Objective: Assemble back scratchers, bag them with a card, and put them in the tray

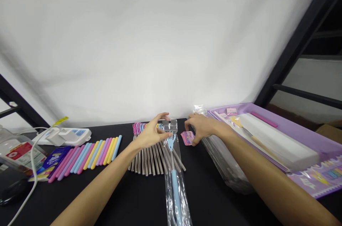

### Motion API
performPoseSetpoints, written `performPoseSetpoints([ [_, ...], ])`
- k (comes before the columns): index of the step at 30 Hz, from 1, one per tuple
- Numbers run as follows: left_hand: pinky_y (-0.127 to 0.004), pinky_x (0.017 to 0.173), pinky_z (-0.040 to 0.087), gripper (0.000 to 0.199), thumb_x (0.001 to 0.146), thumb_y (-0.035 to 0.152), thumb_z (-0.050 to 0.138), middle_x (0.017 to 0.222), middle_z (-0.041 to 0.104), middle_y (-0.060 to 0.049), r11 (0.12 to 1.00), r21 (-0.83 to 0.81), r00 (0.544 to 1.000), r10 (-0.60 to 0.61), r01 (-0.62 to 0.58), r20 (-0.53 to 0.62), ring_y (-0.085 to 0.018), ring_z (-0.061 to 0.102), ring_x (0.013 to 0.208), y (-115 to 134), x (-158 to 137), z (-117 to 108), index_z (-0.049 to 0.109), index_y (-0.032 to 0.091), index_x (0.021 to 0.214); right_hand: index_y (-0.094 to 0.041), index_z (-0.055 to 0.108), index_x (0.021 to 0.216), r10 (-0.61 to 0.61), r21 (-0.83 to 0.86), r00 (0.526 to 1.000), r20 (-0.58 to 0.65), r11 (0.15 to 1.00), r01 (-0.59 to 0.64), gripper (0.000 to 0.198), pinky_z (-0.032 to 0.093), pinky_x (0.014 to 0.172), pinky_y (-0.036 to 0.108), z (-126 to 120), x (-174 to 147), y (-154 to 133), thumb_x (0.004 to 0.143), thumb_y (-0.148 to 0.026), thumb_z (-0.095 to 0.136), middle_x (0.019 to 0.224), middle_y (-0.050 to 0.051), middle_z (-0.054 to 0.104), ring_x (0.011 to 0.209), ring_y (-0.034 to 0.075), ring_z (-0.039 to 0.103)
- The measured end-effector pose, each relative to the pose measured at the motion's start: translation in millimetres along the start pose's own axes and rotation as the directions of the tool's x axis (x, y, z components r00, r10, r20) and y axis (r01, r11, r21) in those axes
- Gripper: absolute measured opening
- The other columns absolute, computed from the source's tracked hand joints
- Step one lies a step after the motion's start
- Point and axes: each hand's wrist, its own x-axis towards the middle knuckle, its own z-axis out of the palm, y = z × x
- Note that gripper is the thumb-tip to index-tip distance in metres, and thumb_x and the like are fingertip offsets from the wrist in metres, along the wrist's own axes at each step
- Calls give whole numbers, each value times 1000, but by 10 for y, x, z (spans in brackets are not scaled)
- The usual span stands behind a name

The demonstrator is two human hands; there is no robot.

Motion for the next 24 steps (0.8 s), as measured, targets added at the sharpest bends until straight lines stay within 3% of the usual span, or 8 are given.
performPoseSetpoints([
  [7, -21, 55, 43, 66, 79, 29, 69, 135, 44, -9, 1000, -7, 1000, 8, -8, 10, -3, 58, 60, -16, -1, 10, 38, 32, 138, -20, 67, 95, -4, 9, 999, 42, 1000, 4, 62, 42, 84, 38, 3, 9, -7, 46, -55, 81, 102, 10, 55, 105, 34, 50],
  [11, -21, 53, 43, 67, 79, 28, 69, 134, 45, -10, 1000, 7, 1000, 12, -12, 8, -3, 57, 58, -62, -4, 3, 38, 30, 138, -20, 65, 93, -10, 22, 1000, 12, 1000, 10, 59, 42, 83, 37, -40, -28, 1, 46, -51, 82, 102, 10, 56, 105, 33, 50],
  [14, -20, 50, 40, 68, 79, 29, 69, 134, 45, -10, 1000, 13, 1000, 9, -9, 17, -1, 54, 55, -93, -17, -2, 36, 29, 139, -19, 62, 92, -49, 133, 998, -41, 990, 54, 56, 44, 80, 34, -122, -90, 20, 46, -44, 83, 101, 8, 60, 100, 30, 54],
  [19, -20, 49, 39, 70, 79, 31, 68, 136, 44, -12, 1000, 20, 999, -8, 7, 31, -2, 55, 56, -92, -53, 22, 35, 28, 140, -20, 51, 96, -97, 502, 992, -83, 855, 125, 52, 46, 64, 28, -250, -186, 10, 56, -36, 80, 76, -1, 64, 72, 19, 62],
  [24, -18, 44, 34, 69, 78, 30, 68, 137, 43, -12, 1000, 11, 999, -17, 16, 43, 0, 47, 51, -56, -76, 72, 37, 29, 139, -19, 51, 81, -142, 647, 975, -171, 730, 220, 26, 46, 63, 29, -325, -249, -74, 72, -36, 68, 70, -1, 65, 68, 19, 65],
])
